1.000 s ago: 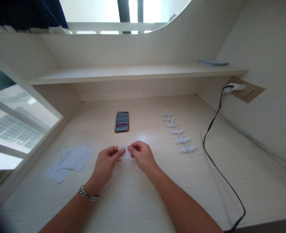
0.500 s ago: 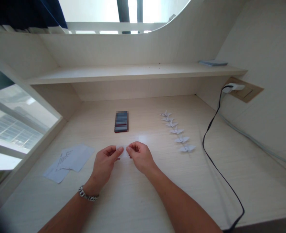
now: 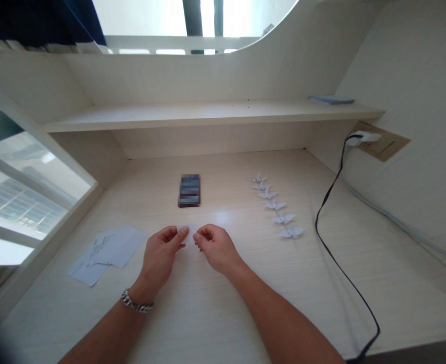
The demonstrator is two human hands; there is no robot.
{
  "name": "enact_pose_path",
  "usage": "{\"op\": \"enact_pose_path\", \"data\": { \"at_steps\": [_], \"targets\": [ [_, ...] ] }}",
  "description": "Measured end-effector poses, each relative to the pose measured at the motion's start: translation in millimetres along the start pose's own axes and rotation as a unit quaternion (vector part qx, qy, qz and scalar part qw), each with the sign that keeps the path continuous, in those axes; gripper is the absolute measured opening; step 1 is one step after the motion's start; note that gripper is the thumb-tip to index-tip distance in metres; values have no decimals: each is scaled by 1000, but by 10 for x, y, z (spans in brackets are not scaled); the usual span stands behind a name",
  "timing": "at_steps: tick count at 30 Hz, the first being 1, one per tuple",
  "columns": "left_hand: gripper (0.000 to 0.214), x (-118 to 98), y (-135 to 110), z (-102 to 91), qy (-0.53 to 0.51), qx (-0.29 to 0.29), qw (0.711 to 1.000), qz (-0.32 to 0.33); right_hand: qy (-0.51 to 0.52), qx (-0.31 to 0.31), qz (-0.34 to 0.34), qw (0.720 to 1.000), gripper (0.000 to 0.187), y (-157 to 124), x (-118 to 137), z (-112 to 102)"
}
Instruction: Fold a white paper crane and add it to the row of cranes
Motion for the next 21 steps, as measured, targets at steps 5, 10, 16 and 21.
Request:
{"op": "enact_pose_path", "data": {
  "at_steps": [5, 10, 16, 21],
  "targets": [
    [25, 3, 1, -2, 0, -6, 1000, -9, -1, 12, 9, 1000, 16, 1, -17, 17],
    [25, 5, 6, -18, -15, -16, 1000, -13, -35, 24, 0, 999, 18, -36, 19, 33],
    [26, -5, -8, 37, -55, 8, 998, -34, -99, -7, -31, 995, 20, -72, 99, -11],
    [20, -37, -30, 141, -31, 95, 995, -8, -141, -43, -45, 988, 19, -93, 154, -67]
  ]
}}
Point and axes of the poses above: each hand's wrist, its own y-axis towards the middle knuckle, its own z-axis out of the palm, x = y × z, the point moved 7 cm from there along y, towards the middle knuckle, and after that the axes turned 11 degrees about z, right-handed, at the moved point
